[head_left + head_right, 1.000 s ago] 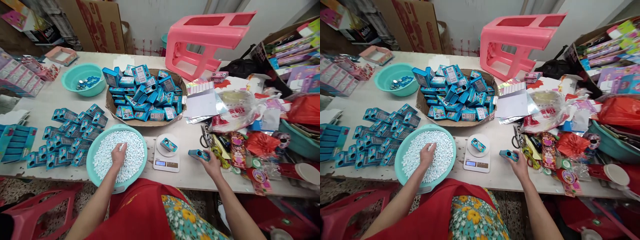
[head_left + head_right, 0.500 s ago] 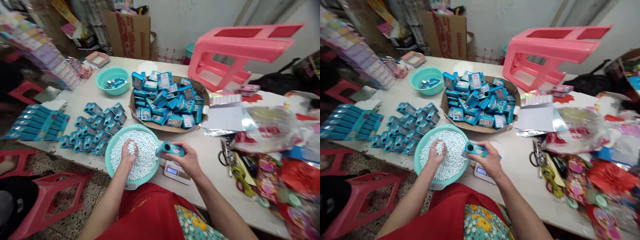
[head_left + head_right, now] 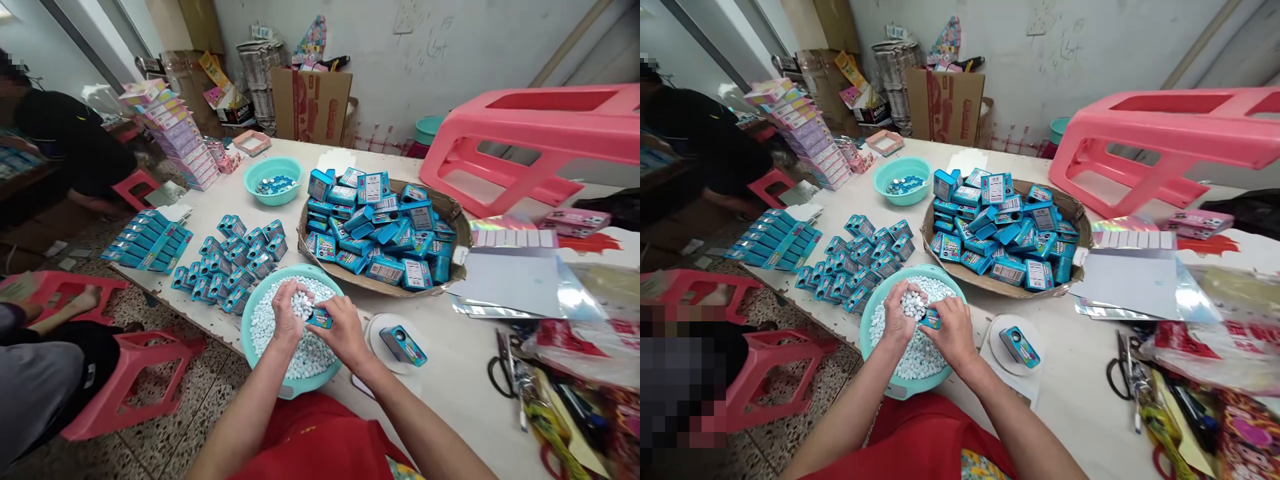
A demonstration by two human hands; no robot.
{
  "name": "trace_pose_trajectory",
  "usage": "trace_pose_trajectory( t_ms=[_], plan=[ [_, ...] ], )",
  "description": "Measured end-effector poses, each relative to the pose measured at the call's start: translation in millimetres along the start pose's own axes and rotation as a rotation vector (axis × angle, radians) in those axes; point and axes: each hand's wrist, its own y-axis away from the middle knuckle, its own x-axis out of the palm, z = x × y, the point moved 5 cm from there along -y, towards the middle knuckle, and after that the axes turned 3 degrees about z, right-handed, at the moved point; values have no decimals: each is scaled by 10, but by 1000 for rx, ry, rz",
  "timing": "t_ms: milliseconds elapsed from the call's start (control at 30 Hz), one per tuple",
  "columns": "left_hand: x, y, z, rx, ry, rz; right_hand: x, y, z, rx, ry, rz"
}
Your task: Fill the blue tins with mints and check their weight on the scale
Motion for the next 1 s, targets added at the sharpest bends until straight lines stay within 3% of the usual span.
trace_pose_trajectory(
  t_ms=[100,300,733,1000],
  plan=[
    [43,-14,-13,-24,4,47,25,-3,-4,1,-34,9],
    [90,-14,-76,30,-88,24,16,-55,-34,44,-99,-15],
    [109,9,-112,58,-69,22,-15,-80,-18,84,-150,-26],
    [124,35,-128,-7,-112,30,2,-85,-9,71,-190,12]
  ],
)
